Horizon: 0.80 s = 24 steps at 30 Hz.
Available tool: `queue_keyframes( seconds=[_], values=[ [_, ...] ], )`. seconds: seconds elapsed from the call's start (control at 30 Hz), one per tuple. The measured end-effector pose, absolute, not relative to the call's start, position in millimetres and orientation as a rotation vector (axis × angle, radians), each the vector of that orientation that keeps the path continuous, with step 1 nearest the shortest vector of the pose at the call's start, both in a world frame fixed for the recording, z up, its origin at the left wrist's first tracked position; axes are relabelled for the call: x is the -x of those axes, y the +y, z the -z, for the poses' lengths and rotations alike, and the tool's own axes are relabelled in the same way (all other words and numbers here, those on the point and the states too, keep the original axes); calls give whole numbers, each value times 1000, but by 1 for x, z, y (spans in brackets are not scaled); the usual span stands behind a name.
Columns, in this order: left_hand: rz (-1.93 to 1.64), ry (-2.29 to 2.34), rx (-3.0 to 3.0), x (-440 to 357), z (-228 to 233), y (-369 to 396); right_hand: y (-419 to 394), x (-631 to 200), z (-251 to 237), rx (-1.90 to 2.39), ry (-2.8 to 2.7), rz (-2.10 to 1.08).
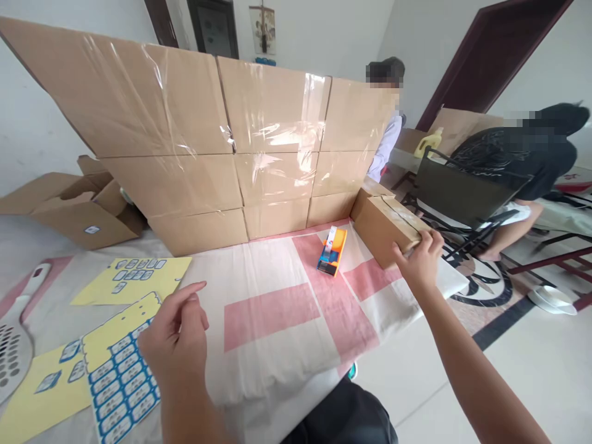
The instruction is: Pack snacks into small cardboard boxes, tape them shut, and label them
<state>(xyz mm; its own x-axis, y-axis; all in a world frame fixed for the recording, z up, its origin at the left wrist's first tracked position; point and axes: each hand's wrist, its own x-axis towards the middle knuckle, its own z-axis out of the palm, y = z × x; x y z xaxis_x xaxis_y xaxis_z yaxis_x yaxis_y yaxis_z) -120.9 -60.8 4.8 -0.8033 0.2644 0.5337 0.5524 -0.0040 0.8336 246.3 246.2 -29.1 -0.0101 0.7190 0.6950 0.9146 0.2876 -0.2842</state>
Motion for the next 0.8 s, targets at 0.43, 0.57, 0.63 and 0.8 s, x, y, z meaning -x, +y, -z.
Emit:
queue_keyframes(
  seconds=[0.43,0.57,0.63,0.8],
  values=[
    [1940,-2054,402,139,-17,-110,338,-163,-17,1965,-1945,58],
    [1844,-2229,329,158,-14,-128,303,-175,-13,1667,-2022,-88],
    [1582,-2436,406,173,1,-139,276,-187,4,1553,-2055,-133],
    [563,-2725,1025,189,77,-158,215,-217,65,1615,-2141,-321]
  ],
)
